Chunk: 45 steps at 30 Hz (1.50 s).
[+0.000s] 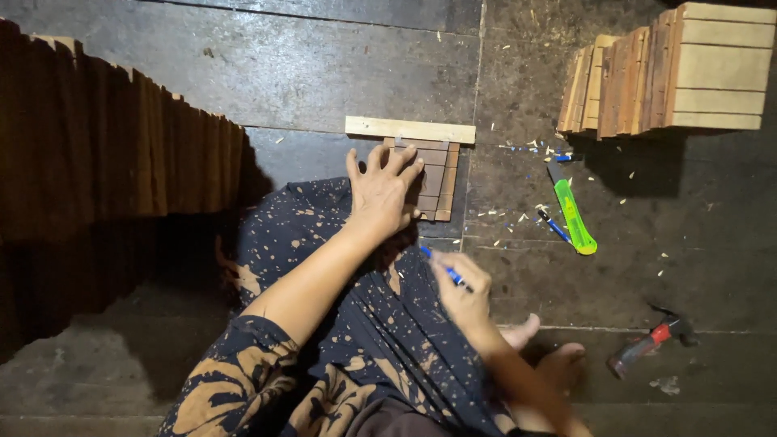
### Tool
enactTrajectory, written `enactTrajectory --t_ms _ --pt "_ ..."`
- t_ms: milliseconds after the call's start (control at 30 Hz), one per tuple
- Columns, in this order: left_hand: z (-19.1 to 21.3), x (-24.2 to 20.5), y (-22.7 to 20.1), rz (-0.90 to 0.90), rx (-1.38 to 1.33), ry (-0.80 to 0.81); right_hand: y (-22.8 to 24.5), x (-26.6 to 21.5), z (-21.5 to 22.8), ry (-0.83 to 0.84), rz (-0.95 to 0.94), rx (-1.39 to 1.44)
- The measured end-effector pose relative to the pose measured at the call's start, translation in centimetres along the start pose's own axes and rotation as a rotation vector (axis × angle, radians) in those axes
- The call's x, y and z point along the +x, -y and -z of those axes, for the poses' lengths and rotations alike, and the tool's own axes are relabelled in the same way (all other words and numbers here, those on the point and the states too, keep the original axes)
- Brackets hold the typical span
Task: Marking wooden panels with a pen using a template guide for consistent measurements.
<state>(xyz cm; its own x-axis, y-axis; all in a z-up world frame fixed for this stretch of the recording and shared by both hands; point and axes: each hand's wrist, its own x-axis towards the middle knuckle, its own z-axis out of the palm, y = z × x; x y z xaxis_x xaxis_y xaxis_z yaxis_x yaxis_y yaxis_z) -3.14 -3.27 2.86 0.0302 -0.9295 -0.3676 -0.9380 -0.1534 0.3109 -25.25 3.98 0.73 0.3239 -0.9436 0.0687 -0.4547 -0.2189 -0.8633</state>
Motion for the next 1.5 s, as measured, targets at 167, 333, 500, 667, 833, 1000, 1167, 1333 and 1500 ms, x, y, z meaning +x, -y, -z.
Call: enactTrajectory --t_ms 167,333,500,667,833,1000,1167,1333,1500 --pt "0.1 -0.2 0.2 -0.029 0.046 -0.039 4.2 1.9 -0.3 -0.006 0.137 -0.057" --pt "-3.5 3.3 2.0 -0.199 0.091 -0.509 6.7 4.5 -1.4 0.024 0.295 -0.146" --pt "-3.2 8.7 2.7 -0.286 0.190 -0.614 3.1 6.0 -5.1 0.015 0.596 -0.293" --pt "0.2 11.6 1.1 -0.143 0.199 -0.330 2.1 9.4 -7.8 -0.068 0.826 -0.508" --pt "-1.1 15.5 1.6 -0.017 0.204 -0.115 0.7 10.4 -9.7 0.046 0.641 -0.538" --pt "-0.8 15.9 1.8 -0.017 0.146 -0.058 2.5 11.7 -9.9 0.043 0.383 -0.300" --pt "-0.9 15.3 1.7 -0.036 0.181 -0.126 -0.1 10.2 -12.1 0.048 0.235 -0.400" --pt "0.9 14.6 1.1 -0.053 0.207 -0.096 5.5 7.3 -9.5 0.028 0.340 -0.414" --pt "1.3 14.5 0.6 -0.044 0.208 -0.038 7.1 1.4 -6.7 0.269 0.235 -0.468"
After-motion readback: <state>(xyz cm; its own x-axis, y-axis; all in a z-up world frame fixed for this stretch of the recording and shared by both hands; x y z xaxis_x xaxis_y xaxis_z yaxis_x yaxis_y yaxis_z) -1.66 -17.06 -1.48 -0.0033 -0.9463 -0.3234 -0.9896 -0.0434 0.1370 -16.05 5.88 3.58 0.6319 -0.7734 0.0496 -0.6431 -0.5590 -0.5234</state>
